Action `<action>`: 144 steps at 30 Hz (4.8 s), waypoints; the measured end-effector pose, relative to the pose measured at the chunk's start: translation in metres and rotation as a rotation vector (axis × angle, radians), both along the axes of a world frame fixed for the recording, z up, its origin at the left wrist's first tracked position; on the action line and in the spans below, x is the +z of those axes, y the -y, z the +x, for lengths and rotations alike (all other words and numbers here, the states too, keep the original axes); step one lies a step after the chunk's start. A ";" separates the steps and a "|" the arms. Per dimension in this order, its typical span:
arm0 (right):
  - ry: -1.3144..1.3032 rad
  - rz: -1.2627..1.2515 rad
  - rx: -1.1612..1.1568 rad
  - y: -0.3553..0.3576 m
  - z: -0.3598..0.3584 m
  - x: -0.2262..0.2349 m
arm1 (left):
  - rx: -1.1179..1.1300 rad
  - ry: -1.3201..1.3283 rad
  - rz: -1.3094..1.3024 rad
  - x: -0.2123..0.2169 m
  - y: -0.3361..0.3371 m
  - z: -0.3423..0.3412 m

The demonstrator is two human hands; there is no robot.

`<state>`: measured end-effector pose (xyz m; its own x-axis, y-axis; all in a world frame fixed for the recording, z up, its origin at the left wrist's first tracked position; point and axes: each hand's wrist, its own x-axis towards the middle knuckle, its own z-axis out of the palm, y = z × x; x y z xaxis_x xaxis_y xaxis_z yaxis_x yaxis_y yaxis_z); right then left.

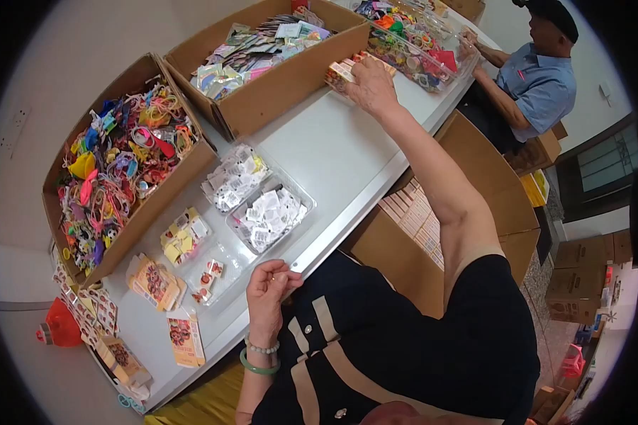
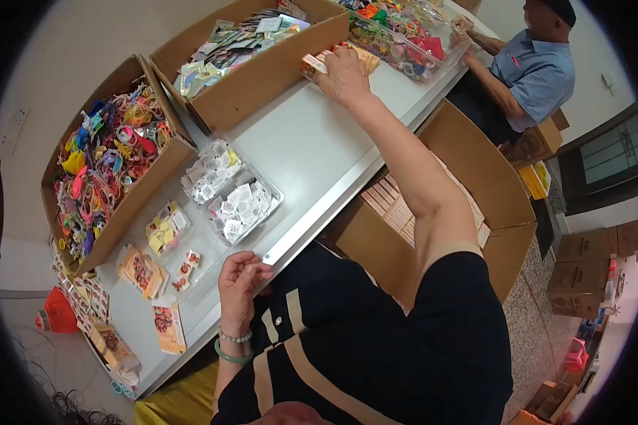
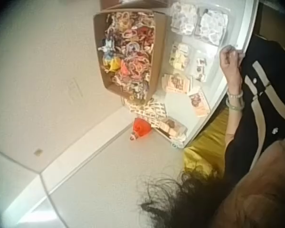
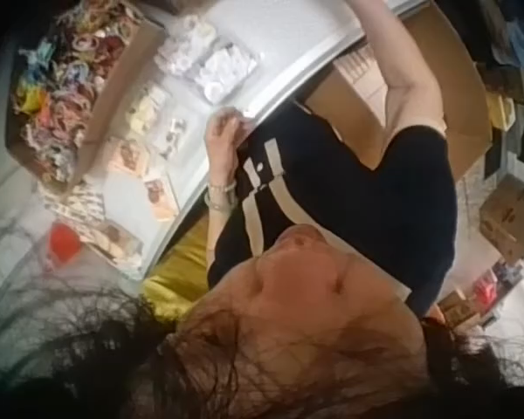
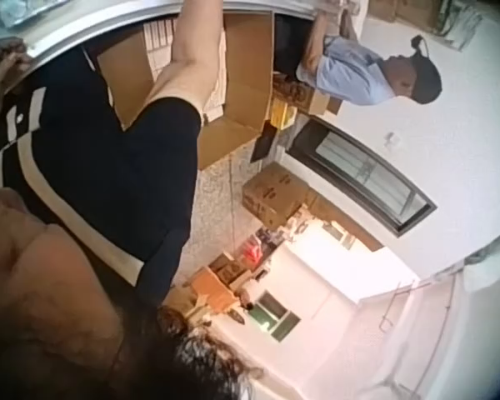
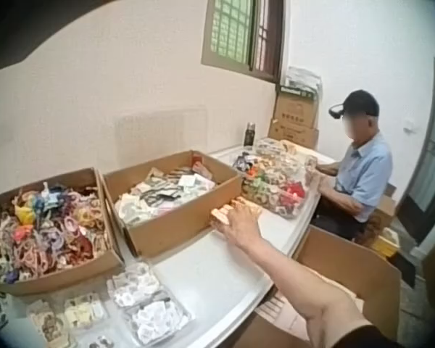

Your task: Packaging small toys into individual plastic pouches and then organizing them into a large cardboard box.

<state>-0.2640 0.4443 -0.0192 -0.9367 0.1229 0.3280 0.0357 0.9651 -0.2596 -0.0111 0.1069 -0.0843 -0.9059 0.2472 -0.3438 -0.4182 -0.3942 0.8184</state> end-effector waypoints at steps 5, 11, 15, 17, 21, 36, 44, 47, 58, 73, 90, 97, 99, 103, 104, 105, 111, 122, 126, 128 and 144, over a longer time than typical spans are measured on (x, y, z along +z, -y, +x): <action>0.050 0.118 -0.187 -0.016 -0.037 -0.025 | -0.076 0.020 0.078 0.000 0.008 -0.009; -0.100 0.226 -0.087 0.007 -0.031 -0.038 | -0.013 -0.033 0.213 0.000 0.006 -0.007; -0.026 0.211 -0.194 0.001 -0.036 -0.031 | -0.058 -0.007 0.181 0.000 0.008 -0.008; 0.075 0.201 -0.240 0.002 -0.034 -0.020 | -0.089 -0.015 0.193 -0.003 0.008 -0.009; 0.118 0.139 -0.168 0.015 -0.024 0.009 | -0.019 -0.028 0.130 -0.006 0.009 -0.007; 0.242 0.034 0.056 0.022 0.079 0.004 | -0.024 -0.128 0.090 -0.006 0.006 -0.007; 0.242 -0.047 0.108 0.027 0.116 0.004 | -0.056 -0.100 -0.218 0.002 -0.002 0.000; 0.067 -0.300 -0.091 -0.016 0.174 0.035 | -0.057 -0.161 -0.243 0.003 -0.006 0.002; 0.281 -0.114 -0.568 -0.142 0.174 -0.174 | -0.021 -0.069 -0.175 0.006 -0.006 -0.007; 0.351 -0.632 -0.550 -0.161 0.175 -0.216 | 0.039 -0.075 -0.206 0.007 -0.007 -0.004; 0.449 -0.551 -0.337 -0.188 0.158 -0.238 | 0.055 -0.087 -0.201 0.005 -0.009 -0.003; 0.486 -0.220 -0.230 -0.183 0.141 -0.266 | 0.083 -0.089 -0.176 0.004 -0.006 -0.002; 0.590 -0.103 -0.341 -0.155 0.155 -0.222 | 0.074 -0.075 -0.144 -0.002 -0.002 -0.001; 0.343 0.164 -0.454 -0.165 0.169 -0.199 | 0.021 -0.083 -0.111 -0.002 -0.003 -0.002; 0.335 0.082 -0.498 -0.160 0.170 -0.176 | 0.040 -0.092 -0.104 -0.002 -0.001 -0.002; 0.221 0.043 -0.500 -0.156 0.175 -0.156 | 0.024 -0.079 -0.081 -0.001 0.000 -0.002; -0.195 -0.114 -0.320 -0.121 0.122 -0.046 | -0.014 -0.063 -0.042 0.001 -0.001 -0.005; 0.263 -0.163 -0.443 -0.133 -0.096 -0.041 | 0.019 -0.027 -0.036 -0.003 -0.001 -0.001; 0.528 -0.209 -0.307 -0.151 -0.111 -0.039 | 0.038 -0.030 0.000 -0.001 -0.001 -0.003; 0.665 -0.653 -0.129 -0.143 -0.092 -0.022 | 0.028 -0.025 0.011 0.001 0.000 -0.004; 0.090 0.080 0.065 -0.042 0.004 -0.035 | 0.001 -0.049 0.073 -0.001 0.000 -0.001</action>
